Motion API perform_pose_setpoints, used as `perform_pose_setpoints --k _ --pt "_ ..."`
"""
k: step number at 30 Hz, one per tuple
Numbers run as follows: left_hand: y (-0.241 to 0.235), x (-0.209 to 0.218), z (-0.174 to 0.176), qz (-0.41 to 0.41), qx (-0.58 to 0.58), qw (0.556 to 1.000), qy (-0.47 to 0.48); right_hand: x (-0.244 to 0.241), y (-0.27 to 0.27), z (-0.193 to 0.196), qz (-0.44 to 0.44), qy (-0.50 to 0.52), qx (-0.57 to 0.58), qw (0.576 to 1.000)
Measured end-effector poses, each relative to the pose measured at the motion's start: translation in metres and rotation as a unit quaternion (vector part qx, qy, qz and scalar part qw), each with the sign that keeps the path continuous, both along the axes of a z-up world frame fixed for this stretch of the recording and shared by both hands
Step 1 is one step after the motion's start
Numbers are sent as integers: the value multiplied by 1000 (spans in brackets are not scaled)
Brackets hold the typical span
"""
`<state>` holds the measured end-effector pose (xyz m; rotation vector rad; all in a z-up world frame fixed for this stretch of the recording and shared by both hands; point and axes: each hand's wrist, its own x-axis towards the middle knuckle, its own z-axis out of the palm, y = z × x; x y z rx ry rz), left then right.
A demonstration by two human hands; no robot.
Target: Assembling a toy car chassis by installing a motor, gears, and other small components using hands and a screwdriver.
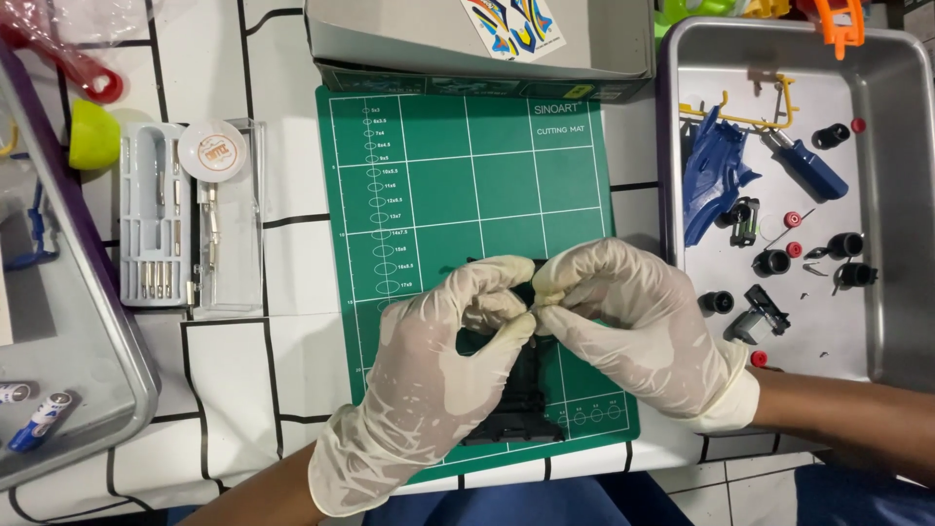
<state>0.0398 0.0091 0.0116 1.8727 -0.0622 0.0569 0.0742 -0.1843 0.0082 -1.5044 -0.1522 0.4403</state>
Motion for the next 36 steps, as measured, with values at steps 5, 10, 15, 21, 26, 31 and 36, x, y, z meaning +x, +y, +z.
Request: perform_pose_setpoints --k 5,10,15,21,26,31,36 --pt "8 3 0 -51 35 998 31 6 -5 5 81 -84 -63 991" --pt "9 5 -4 -75 46 996 0 12 4 14 110 -210 -182 954" --pt "20 2 -6 -69 59 996 -16 13 4 6 128 -254 -222 933" --pt "38 -6 -32 -80 182 972 -126 13 6 4 87 -266 -211 937" --pt "40 -13 -54 -92 253 956 -119 14 4 -3 133 -319 -206 915" --pt "39 -13 -54 -85 265 947 -163 9 -3 -17 171 -370 -242 881" --pt "41 -15 -53 -88 266 945 -171 9 -6 -19 183 -420 -258 850"
